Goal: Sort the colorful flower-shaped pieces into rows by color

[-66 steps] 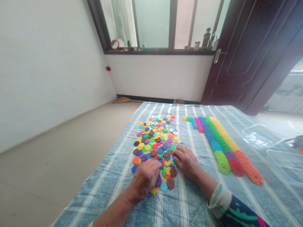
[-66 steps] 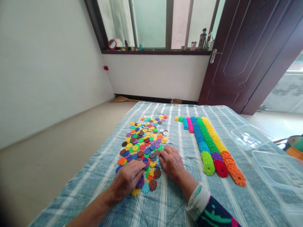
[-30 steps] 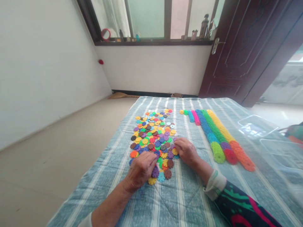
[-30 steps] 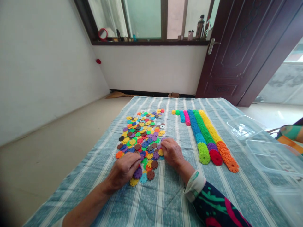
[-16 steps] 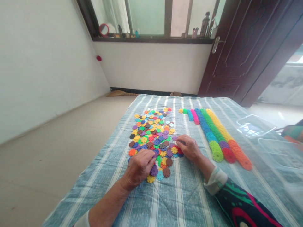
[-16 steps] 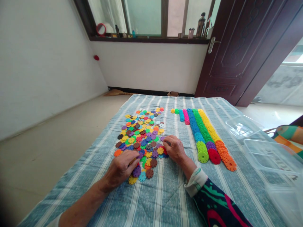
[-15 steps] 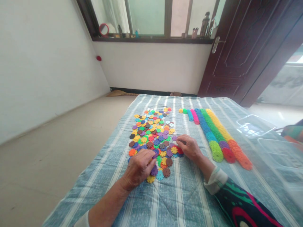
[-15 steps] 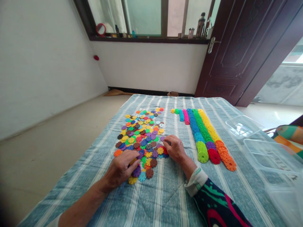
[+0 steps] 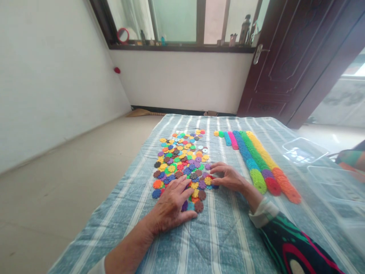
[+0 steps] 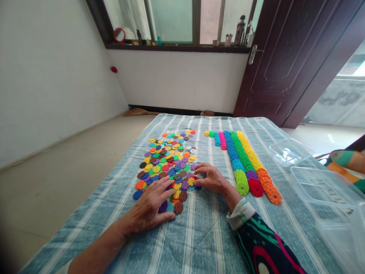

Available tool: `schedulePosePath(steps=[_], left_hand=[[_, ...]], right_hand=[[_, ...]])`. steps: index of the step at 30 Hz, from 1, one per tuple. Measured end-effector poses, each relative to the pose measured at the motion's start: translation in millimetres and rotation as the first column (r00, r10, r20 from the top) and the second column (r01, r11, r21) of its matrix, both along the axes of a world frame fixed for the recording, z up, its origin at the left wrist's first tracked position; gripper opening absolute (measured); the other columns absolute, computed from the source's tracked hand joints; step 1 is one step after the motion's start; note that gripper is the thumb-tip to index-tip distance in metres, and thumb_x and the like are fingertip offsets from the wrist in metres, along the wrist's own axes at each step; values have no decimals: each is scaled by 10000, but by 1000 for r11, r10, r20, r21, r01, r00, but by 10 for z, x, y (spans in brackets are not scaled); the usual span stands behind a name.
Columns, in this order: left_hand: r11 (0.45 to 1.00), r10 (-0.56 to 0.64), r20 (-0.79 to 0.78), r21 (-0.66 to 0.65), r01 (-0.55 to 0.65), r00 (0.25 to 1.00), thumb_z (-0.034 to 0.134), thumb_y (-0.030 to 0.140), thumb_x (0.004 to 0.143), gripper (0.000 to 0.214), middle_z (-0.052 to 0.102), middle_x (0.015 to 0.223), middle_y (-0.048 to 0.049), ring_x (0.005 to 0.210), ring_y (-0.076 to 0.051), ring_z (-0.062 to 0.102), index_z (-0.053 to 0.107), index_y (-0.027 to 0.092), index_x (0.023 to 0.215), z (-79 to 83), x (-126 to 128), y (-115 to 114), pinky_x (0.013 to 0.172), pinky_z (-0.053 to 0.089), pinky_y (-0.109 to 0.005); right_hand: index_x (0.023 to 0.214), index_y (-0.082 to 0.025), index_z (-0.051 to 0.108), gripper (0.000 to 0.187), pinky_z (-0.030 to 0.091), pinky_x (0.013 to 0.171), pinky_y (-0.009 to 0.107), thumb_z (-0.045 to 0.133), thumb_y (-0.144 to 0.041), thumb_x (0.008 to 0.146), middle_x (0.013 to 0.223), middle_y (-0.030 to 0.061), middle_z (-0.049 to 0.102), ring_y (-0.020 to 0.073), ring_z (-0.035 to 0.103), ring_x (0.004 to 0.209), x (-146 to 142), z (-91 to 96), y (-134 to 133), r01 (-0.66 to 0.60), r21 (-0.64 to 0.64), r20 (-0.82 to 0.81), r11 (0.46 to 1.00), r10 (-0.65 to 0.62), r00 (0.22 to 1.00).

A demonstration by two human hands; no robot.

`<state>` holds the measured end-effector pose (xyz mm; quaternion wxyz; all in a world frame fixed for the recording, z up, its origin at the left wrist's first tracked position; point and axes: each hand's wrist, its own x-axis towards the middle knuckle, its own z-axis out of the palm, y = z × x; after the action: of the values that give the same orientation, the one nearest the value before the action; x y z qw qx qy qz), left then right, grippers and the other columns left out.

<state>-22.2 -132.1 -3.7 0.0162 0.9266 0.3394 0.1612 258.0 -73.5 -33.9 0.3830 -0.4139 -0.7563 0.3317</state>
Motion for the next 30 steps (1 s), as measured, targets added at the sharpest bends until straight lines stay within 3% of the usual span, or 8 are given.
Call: schedulePosePath(steps=[4,10,14,23,30], left_hand=[[995,38,30,86,-40,999,746,436,758,506,604,1326,-161,1309,-368,481,636,164,1170,-81,-24,55,1048,450,-564],[967,73,137,232,-104,988,675,368,824,349,647,1230,-136,1277,-343,508,650,175,1114,-317,-83,175,1035,476,-529],[952,86,165,278,-130,983,609,288,856,296,655,1205,-115,1233,-303,544,643,192,1133,-386,-94,215,1010,505,-483],[935,94,198,319,-155,976,593,236,864,197,675,1141,-102,1174,-281,577,660,189,1043,-424,-77,252,992,519,-470],[939,82,192,314,-141,978,569,250,891,169,698,1082,-101,1115,-260,612,680,181,998,-278,-51,234,954,550,-440]], right_hand=[[921,-226,758,218,429,1028,423,800,-284,715,1212,97,649,259,591,1155,-2,19,1,-38,45,108,998,33,994],[911,-231,756,175,451,1002,411,784,-253,740,1189,83,664,251,604,1134,-39,9,6,-2,84,135,996,-9,991],[905,-228,756,180,458,989,410,788,-222,728,1160,81,677,251,614,1109,-81,1,7,30,115,153,993,-48,987],[876,-229,756,149,462,979,399,778,-194,733,1133,74,691,243,626,1084,-114,-5,14,50,141,158,989,-73,985],[880,-219,754,134,468,964,396,752,-190,749,1121,77,697,241,631,1068,-112,-23,11,62,141,144,988,-82,986]])
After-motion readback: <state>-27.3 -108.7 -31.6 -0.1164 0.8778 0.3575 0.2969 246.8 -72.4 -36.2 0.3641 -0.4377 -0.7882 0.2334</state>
